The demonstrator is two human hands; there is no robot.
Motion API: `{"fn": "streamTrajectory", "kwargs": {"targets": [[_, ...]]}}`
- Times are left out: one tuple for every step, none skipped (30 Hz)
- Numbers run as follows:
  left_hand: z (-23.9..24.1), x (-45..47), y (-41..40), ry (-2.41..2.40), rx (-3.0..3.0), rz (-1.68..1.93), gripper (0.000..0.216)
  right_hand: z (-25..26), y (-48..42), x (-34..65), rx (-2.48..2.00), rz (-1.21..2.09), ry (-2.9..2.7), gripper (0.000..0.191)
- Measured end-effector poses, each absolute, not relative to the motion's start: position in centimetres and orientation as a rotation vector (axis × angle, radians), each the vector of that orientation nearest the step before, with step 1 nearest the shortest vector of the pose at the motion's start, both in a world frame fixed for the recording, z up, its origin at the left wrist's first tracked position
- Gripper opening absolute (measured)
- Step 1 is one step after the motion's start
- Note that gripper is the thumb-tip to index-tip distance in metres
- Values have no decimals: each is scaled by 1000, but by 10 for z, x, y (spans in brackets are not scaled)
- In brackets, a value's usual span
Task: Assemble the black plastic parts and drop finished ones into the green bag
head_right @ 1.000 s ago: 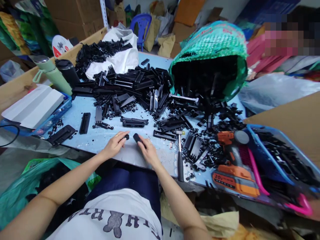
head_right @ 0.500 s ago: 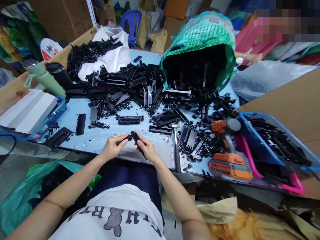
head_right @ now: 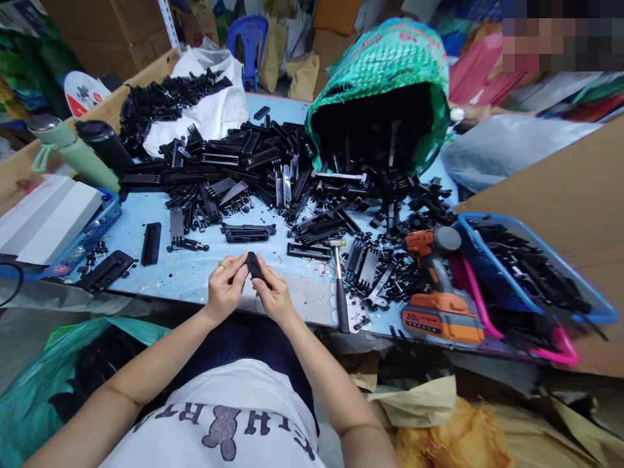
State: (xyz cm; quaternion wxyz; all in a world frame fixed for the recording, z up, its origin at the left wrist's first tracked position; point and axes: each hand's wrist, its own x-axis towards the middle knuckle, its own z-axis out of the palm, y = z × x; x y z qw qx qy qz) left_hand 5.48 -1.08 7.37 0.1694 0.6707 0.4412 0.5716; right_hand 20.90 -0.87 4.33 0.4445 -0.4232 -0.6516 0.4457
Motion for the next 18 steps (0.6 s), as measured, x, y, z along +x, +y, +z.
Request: {"fn": "streamTrajectory", "kwargs": {"targets": [[74,56,-11,1240,1902,1659,33,41,-11,205,-1050,1081,-1605,52],[75,56,-10,1212,1911,1665,33,39,-12,202,-1047,1059,-1610,53],[74,56,-8,1181,1923,1648,32,37,-13,200,-1042,1041,-1625,54],[72,55,-6,1161,1926,1621,32,35,-13,198,-1041,1024,-1641,54],[68,55,-5,1163,1911,1595,31,34,-13,197,-1045,1013,-1653,54],[64,55,-3,1191,1868,1572,31,34,-10,197,-1052,1013,-1674,54],[58,55,-2,1241,1799,1548,31,35,-5,198,-1056,1014,-1721,53],[52,56,-2,1304,1714,1518,33,37,2,200,-1066,1005,-1793,53],[47,57,-3,1377,1629,1481,36,39,13,204,-1081,974,-1881,52],[42,58,-5,1459,1567,1432,39,43,27,209,-1109,909,-1969,51],[38,57,-7,1549,1549,1370,44,47,45,217,-1156,806,-2045,51],[36,57,-9,1641,1590,1297,49,52,67,227,-1226,670,-2087,51],[35,55,-10,1718,1696,1208,55,58,91,239,-1316,510,-2089,51],[36,53,-10,1752,1856,1097,59,65,118,251,-1417,349,-2079,51],[38,51,-9,1719,2052,960,61,71,146,264,-1520,193,-2050,50],[40,49,-6,1616,2250,805,61,78,174,276,-1616,60,-2036,49],[42,48,-2,1473,2419,649,58,83,200,287,-1703,-50,-2030,48],[44,48,3,1325,2545,508,52,89,225,297,-1774,-132,-2042,49]]}}
